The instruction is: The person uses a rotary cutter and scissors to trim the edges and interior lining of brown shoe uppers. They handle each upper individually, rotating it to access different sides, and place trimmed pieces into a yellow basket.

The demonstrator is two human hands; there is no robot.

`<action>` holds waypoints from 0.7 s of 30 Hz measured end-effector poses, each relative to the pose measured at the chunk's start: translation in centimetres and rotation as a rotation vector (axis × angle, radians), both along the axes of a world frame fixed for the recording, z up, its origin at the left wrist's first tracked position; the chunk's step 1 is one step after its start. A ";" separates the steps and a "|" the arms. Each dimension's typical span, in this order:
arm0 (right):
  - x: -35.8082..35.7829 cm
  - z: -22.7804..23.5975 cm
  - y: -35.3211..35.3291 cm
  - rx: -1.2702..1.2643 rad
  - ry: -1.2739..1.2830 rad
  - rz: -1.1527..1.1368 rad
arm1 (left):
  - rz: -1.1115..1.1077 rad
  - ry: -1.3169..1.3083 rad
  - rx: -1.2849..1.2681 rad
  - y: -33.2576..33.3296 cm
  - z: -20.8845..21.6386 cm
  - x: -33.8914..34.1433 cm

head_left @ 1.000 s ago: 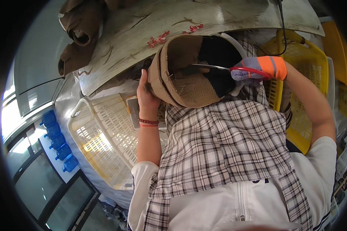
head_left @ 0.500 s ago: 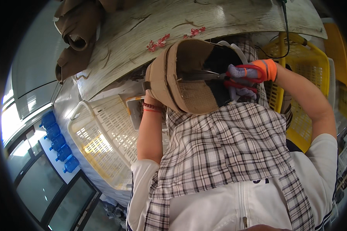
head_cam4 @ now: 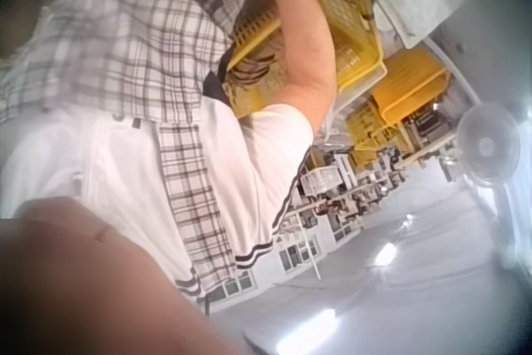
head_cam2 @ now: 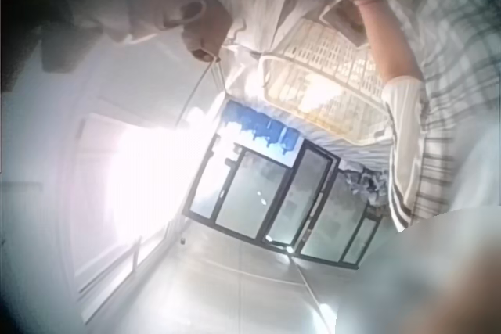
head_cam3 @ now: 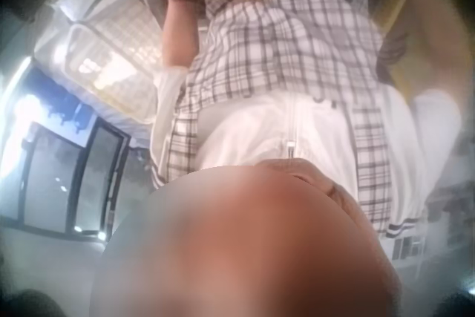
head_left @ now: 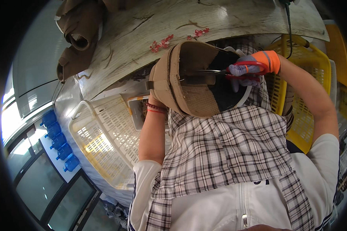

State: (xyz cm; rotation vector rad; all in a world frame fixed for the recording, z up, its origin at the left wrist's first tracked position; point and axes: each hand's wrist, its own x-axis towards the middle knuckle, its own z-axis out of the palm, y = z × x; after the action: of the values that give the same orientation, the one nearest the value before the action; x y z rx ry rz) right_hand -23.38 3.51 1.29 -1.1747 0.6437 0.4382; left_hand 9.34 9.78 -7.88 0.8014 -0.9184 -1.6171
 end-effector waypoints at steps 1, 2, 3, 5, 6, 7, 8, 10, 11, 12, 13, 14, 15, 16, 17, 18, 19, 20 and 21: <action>0.1 0.1 0.1 -0.007 0.003 0.003 | -0.006 0.007 0.023 0.2 -0.4 0.2; 0.1 0.3 0.1 -0.015 0.006 0.006 | -0.011 0.013 0.045 0.2 -0.9 0.5; 0.3 0.3 0.1 -0.018 0.026 0.011 | -0.017 0.020 0.068 0.4 -1.2 0.7; 0.7 0.1 -0.2 -0.023 0.067 0.016 | -0.027 -0.096 0.010 0.3 -0.9 0.7; 0.6 0.0 -0.2 -0.027 0.048 0.012 | -0.026 -0.125 -0.007 0.2 -0.7 0.6; 0.6 -0.1 -0.3 -0.033 0.028 0.009 | -0.024 -0.156 -0.023 0.2 -0.4 0.6; 0.6 -0.1 -0.3 -0.039 0.008 0.007 | -0.016 -0.158 -0.027 0.2 -0.1 0.4; 0.8 0.2 -0.3 -0.111 0.023 0.033 | -0.003 -0.168 -0.044 0.1 0.4 0.1; 0.9 0.3 -0.3 -0.146 0.031 0.043 | 0.003 -0.176 -0.057 0.0 0.6 -0.1; 1.0 0.2 -0.3 -0.167 0.055 0.052 | 0.007 -0.184 -0.069 -0.1 0.7 -0.3; 1.2 0.0 -0.2 -0.187 0.077 0.065 | 0.053 -0.352 -0.107 -0.2 0.2 -0.2; 1.3 -0.2 -0.1 -0.207 0.100 0.079 | 0.099 -0.519 -0.146 -0.3 -0.5 -0.1; 1.2 -0.3 0.3 -0.197 0.122 0.064 | 0.102 -0.476 -0.080 -0.4 -0.8 0.4; 1.1 -0.4 0.8 -0.185 0.149 0.040 | 0.098 -0.429 -0.016 -0.7 -0.7 0.4; 0.8 -0.4 1.2 -0.173 0.175 0.017 | 0.052 -0.171 0.155 -1.1 -0.3 1.0; 0.6 -0.5 1.4 -0.122 0.148 -0.003 | 0.028 -0.088 0.216 -1.3 -0.2 1.0; 0.5 -0.5 1.3 -0.074 0.117 -0.020 | 0.014 -0.009 0.280 -1.5 0.1 1.1; 0.5 -0.4 1.3 -0.026 0.086 -0.037 | 0.023 -0.105 0.233 -1.5 0.1 1.0; 0.7 -0.1 1.3 -0.050 0.089 -0.050 | 0.031 -0.201 0.186 -1.6 0.1 0.9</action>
State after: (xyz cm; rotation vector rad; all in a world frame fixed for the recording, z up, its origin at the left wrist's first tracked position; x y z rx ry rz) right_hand -22.72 4.76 1.23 -1.1892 0.7636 0.4364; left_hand 10.24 8.22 -7.77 1.1177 -0.8989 -1.6323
